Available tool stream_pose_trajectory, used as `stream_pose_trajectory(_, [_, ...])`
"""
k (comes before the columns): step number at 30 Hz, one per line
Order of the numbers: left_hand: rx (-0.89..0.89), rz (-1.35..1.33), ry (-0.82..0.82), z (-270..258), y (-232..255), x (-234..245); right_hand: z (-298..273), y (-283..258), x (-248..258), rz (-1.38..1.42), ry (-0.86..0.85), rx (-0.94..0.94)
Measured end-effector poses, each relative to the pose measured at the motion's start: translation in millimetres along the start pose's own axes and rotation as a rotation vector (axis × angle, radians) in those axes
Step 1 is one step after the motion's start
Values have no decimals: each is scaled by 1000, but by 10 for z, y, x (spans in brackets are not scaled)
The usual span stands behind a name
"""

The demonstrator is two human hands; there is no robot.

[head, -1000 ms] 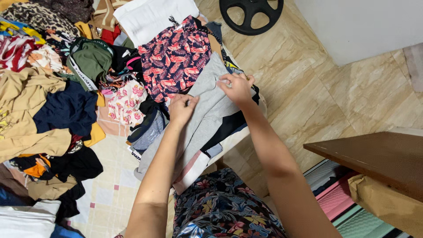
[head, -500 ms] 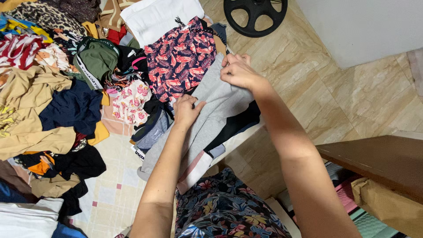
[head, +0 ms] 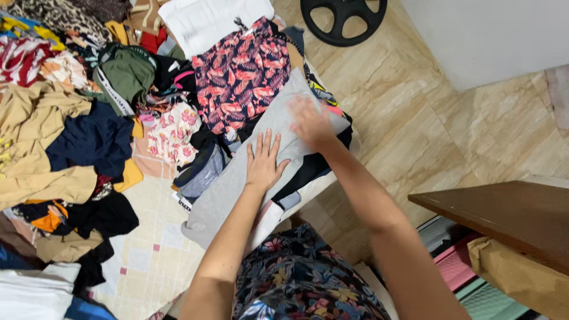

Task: The person folds various garments, including a grey t-shirt, a beige t-shirt, a navy blue t-shirt, an orange t-shirt, and black shorts. They pick up each item from a pile, unfold it, smooth it out, and fold it into a neat rectangle before placing it on a growing stack.

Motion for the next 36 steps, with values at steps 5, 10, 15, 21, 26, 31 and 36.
stream_pose_trajectory(5, [5, 0, -20, -34, -59, -96, 105, 718, 128, 236, 143, -425])
stream_pose_trajectory(10, [39, -33, -11, -2, -11, -78, 639, 838, 95, 296, -25, -721])
stream_pose_trajectory(15, [72, -42, -8, -12, 7, -44, 606, 1274, -846, 621, -84, -1096])
stream_pose_trajectory(21, [130, 6, -135, -28, 124, 101, 508, 1623, -635, 763, 383, -552])
stream_pose_trajectory(26, [-2, -112, -156, -166, 500, 66, -1182, 1091, -677, 462, -387, -682])
stream_pose_trajectory(31, [0, 129, -64, -98, 487, -169, -2272, 344, -1449, 1551, -380, -1258])
stream_pose_trajectory(36, [52, -116, -11, -147, 458, -14, -1882, 6, -1409, 2081, -51, -1266])
Point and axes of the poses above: each hand's wrist, its own z-axis towards the middle knuckle, its own x-axis out of the back of the hand, y = z × x, the point moved 9 cm from there along z, towards the middle knuckle, and after that the axes turned 3 degrees about y, right-handed, at the moved point
